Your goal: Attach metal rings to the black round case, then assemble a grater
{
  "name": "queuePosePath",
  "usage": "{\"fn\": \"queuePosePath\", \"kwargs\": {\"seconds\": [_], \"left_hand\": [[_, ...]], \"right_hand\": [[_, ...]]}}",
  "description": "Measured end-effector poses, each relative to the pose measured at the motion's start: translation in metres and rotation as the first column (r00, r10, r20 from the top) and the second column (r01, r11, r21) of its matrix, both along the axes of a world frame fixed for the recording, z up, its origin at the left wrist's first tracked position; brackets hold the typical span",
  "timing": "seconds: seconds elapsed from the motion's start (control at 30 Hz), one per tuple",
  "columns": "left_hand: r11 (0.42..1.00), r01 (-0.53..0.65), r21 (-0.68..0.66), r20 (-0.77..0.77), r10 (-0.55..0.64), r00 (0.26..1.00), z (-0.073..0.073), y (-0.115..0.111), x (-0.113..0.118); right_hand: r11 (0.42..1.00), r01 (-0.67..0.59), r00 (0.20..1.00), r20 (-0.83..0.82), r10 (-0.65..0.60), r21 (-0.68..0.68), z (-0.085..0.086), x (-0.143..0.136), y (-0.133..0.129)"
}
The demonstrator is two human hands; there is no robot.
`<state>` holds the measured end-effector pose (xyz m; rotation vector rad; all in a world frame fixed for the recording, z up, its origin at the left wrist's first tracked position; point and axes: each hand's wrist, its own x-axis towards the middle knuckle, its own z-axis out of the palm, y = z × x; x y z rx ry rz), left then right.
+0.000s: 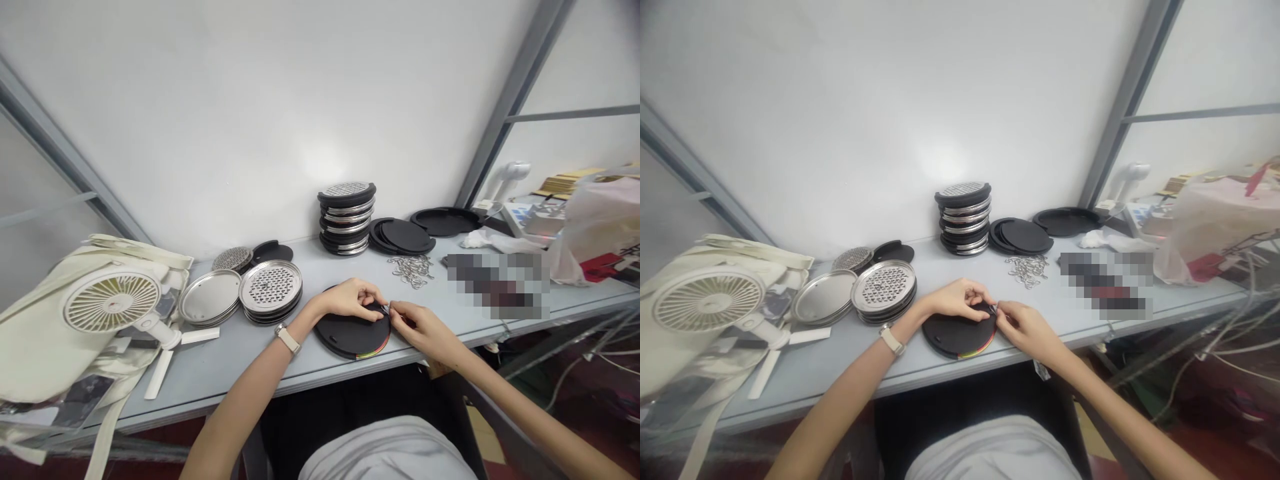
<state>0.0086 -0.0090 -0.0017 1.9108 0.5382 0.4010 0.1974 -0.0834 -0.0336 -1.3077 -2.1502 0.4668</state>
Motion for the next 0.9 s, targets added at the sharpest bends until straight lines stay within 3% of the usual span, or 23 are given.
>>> {"fn": "queuePosePath", "kwargs": {"seconds": [0.2,0.43,0.9], "left_hand": [[0.999,-0.015,0.046,-0.031,0.017,0.999,0.0004,-0.0007,0.0004],[0.981,-0.034,0.191,-0.014,0.038,0.999,0.0011,0.0003,0.0020],[0.983,0.016,0.181,0.003,-0.017,1.000,-0.0021,0.0020,0.0011]], "right_hand": [[1.000,-0.013,1.000,-0.012,0.013,-0.025,-0.0008,0.0014,0.0014],[1.000,-0.006,1.000,0.005,0.006,-0.017,-0.0020,0.0013,0.0011],[1.000,-0.008,0.999,-0.034,0.008,-0.005,-0.0001,0.0009,-0.0010]]}}
